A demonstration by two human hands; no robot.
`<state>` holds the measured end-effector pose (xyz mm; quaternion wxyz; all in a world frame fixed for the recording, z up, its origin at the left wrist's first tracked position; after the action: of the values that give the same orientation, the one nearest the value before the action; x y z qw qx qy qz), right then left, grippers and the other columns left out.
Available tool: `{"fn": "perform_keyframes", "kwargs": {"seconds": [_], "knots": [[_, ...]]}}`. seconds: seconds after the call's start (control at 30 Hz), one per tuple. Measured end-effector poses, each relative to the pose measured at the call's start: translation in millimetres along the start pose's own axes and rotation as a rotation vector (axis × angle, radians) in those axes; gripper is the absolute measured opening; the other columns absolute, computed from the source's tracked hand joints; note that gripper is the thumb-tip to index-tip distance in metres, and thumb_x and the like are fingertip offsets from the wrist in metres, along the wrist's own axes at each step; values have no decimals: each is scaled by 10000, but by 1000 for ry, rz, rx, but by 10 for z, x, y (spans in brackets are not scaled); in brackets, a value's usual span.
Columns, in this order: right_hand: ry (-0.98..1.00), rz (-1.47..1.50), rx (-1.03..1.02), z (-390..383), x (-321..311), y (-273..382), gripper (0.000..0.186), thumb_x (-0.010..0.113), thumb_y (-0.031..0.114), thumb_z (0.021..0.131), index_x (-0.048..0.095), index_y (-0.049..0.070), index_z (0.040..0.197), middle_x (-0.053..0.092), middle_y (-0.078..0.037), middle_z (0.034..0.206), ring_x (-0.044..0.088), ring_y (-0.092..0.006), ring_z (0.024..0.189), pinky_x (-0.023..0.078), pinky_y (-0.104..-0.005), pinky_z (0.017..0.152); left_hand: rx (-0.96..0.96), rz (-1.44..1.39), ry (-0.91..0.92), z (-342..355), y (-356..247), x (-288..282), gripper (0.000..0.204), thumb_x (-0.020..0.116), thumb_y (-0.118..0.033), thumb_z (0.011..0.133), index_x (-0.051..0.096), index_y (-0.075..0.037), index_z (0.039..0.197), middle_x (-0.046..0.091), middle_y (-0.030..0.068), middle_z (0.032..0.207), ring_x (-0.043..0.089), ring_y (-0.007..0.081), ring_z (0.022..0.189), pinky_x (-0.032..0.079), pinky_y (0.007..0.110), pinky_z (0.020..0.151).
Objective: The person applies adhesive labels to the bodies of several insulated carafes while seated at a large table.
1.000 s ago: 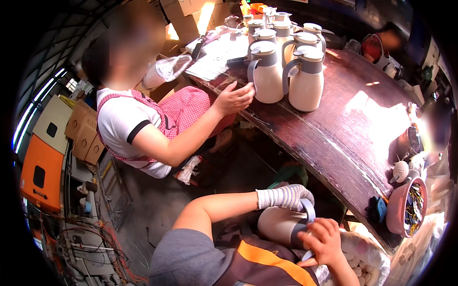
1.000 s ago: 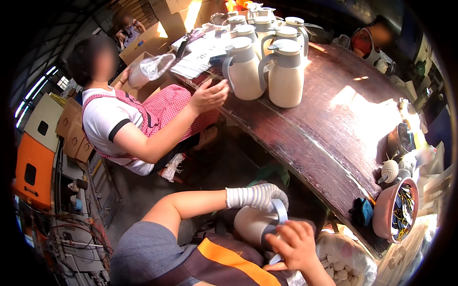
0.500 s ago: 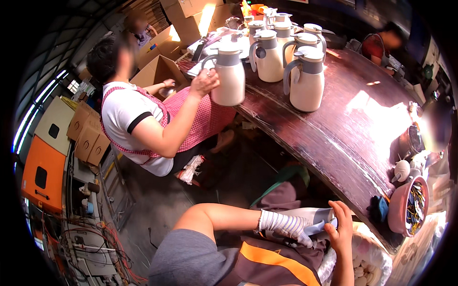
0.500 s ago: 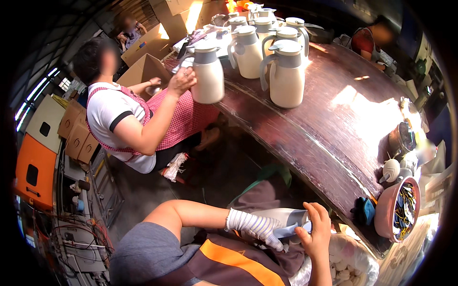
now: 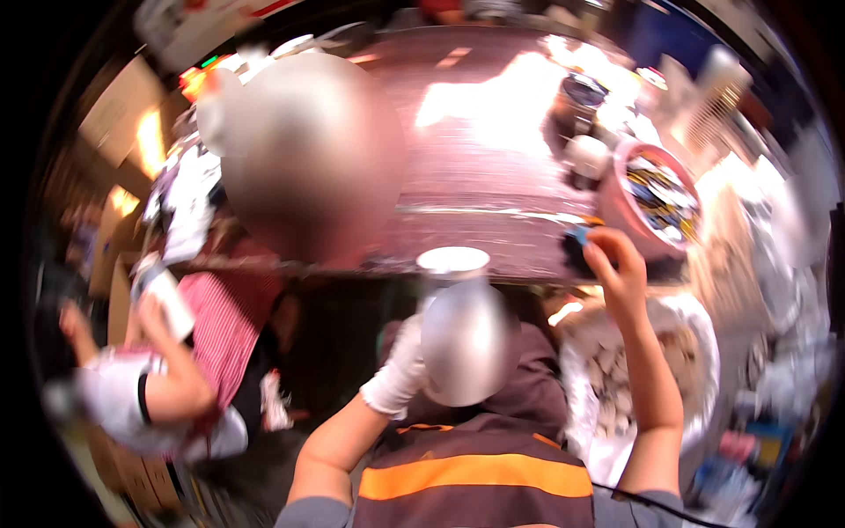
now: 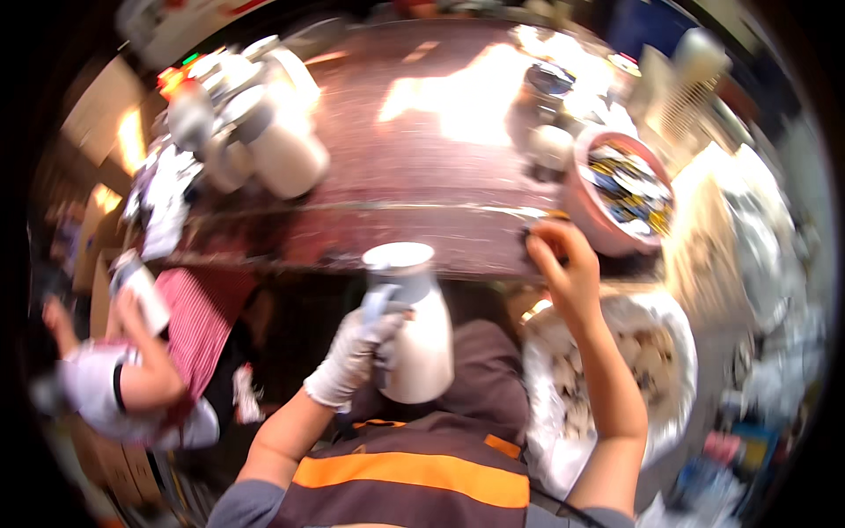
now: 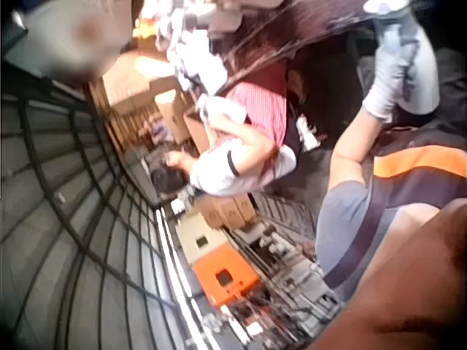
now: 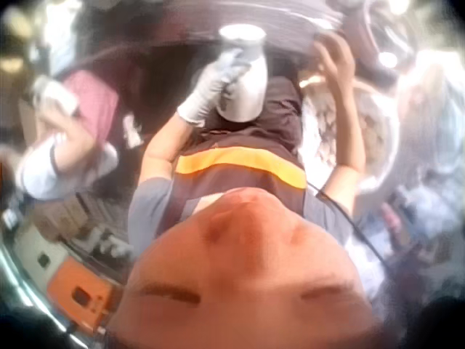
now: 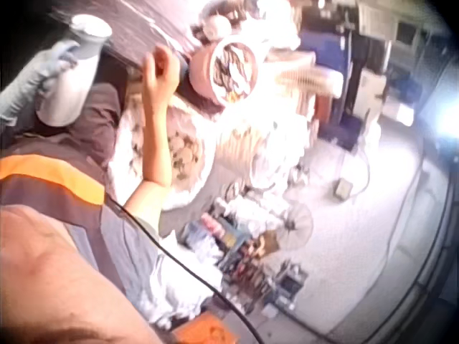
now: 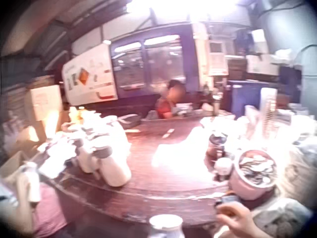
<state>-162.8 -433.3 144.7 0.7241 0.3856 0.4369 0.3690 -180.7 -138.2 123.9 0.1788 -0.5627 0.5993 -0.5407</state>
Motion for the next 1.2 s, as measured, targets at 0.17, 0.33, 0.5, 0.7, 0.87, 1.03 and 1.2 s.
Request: {"fn": "perform_keyframes", "kwargs": {"seconds": [0.17, 0.33, 0.5, 0.7, 0.87, 1.03, 1.2], "knots": [[-318, -171, 16, 544, -810, -270, 179, 637, 160, 896, 669, -1, 968, 674, -51, 839, 609, -100, 778, 475, -246, 719, -159, -95, -98, 271, 173, -62, 225, 687, -164, 856, 627, -56, 1044, 484, -32, 607, 438, 64, 474, 373, 228, 422], [-293, -556, 90, 961, -1394, -564, 183, 620, 207, 883, 692, 54, 953, 697, -90, 865, 659, -201, 791, 494, -314, 742, -204, -126, -35, 308, 235, 11, 240, 684, -149, 854, 620, -19, 1046, 514, -26, 635, 480, 75, 497, 421, 227, 445], [-88, -984, -216, 1433, -1177, -653, 174, 577, 190, 842, 705, 90, 903, 696, -104, 920, 661, -291, 865, 499, -412, 756, -224, -115, -43, 246, 258, 5, 249, 675, -123, 846, 601, -34, 1066, 528, 0, 682, 503, 90, 563, 447, 245, 499], [23, -1390, -242, 1702, -1142, -941, 108, 648, 120, 756, 692, 142, 852, 654, -47, 902, 629, -267, 857, 488, -391, 793, -207, -95, -43, 279, 284, -35, 253, 684, -145, 839, 609, -27, 1049, 528, 0, 676, 497, 89, 556, 443, 244, 494], [-179, -904, -166, 1507, -1293, -792, 156, 604, 257, 854, 692, 139, 906, 672, -86, 929, 653, -299, 833, 515, -400, 727, -223, -103, -68, 254, 264, -39, 240, 680, -159, 845, 617, -32, 1038, 529, -3, 662, 503, 88, 556, 446, 236, 497], [-421, -226, 3, 1363, -1639, -887, 217, 633, 215, 905, 644, 11, 976, 679, -57, 891, 700, -151, 782, 490, -254, 620, -201, -78, -34, 232, 256, -43, 241, 671, -178, 858, 612, -36, 1044, 546, -1, 680, 522, 88, 579, 463, 237, 532], [-435, 384, 163, 1186, -1546, -792, 220, 637, 201, 910, 563, 47, 1048, 664, -46, 930, 700, -165, 844, 478, -202, 577, -173, 1, 19, 123, 284, -106, 322, 642, -246, 893, 576, -11, 1102, 587, 28, 753, 565, 116, 652, 491, 259, 624]]}}
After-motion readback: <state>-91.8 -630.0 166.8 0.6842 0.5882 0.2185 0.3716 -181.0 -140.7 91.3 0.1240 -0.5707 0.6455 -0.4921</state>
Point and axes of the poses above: each hand's wrist, its own z-axis towards the middle knuckle, its own x-axis out of the palm, y = z × x, the point moved 3 cm from there along z, towards the middle knuckle
